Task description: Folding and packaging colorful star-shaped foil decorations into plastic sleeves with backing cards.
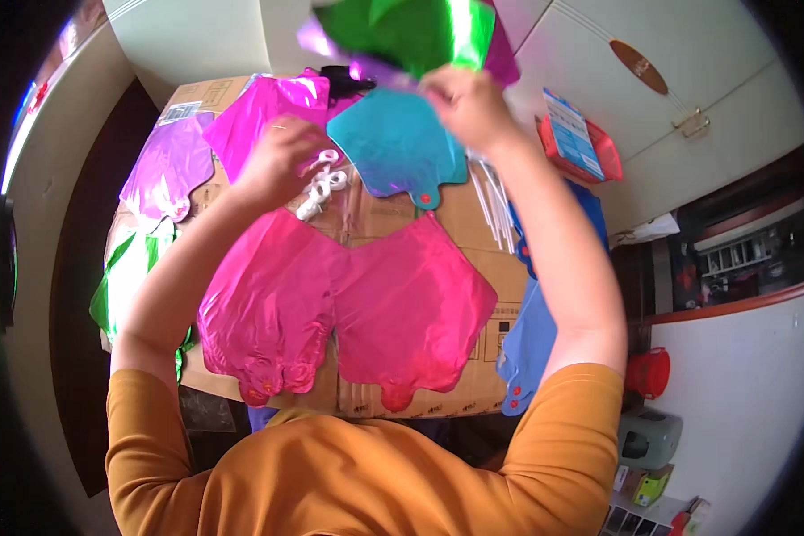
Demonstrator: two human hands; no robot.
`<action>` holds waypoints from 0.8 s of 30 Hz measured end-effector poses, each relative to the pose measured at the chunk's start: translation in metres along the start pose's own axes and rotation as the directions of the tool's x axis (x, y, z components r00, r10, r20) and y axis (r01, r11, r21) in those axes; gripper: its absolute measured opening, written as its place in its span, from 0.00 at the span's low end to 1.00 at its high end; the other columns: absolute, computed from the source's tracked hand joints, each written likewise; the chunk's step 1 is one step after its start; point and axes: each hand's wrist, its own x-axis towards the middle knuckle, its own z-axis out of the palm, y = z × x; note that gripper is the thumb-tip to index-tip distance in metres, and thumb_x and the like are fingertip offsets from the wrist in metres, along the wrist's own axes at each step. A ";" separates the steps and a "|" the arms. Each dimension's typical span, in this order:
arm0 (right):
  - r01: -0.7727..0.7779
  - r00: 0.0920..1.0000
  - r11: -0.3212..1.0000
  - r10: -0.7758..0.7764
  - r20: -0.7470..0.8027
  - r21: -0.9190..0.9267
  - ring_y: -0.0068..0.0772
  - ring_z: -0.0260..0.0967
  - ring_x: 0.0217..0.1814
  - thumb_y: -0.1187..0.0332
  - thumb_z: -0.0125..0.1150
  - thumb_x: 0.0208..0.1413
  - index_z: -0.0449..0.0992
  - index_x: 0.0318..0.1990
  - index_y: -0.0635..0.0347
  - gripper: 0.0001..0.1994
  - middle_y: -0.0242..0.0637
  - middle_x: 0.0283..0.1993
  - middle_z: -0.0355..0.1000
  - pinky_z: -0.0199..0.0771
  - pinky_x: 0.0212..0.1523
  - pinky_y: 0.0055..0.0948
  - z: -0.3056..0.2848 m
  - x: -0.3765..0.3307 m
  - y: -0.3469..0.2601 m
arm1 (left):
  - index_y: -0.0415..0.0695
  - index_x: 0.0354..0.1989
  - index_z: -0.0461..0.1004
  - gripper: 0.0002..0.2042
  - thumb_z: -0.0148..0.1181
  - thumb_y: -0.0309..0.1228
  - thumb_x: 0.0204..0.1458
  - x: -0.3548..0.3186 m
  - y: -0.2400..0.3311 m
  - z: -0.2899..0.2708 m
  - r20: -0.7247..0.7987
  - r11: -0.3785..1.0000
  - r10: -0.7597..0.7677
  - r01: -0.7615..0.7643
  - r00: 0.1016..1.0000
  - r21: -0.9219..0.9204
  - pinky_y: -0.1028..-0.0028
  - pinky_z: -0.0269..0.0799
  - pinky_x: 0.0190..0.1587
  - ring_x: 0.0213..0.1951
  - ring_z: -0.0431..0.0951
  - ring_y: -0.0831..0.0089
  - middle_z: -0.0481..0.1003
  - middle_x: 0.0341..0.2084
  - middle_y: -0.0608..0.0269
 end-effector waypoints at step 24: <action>-0.726 0.681 0.474 0.400 0.613 0.498 0.23 0.71 0.43 0.67 0.65 0.49 0.76 0.47 0.71 0.20 0.38 0.42 0.77 0.70 0.48 0.26 0.026 -0.103 0.033 | 0.40 0.34 0.81 0.10 0.66 0.31 0.45 0.074 0.045 0.097 0.436 0.670 -0.296 0.510 0.850 -0.539 0.70 0.74 0.35 0.29 0.78 0.73 0.79 0.26 0.58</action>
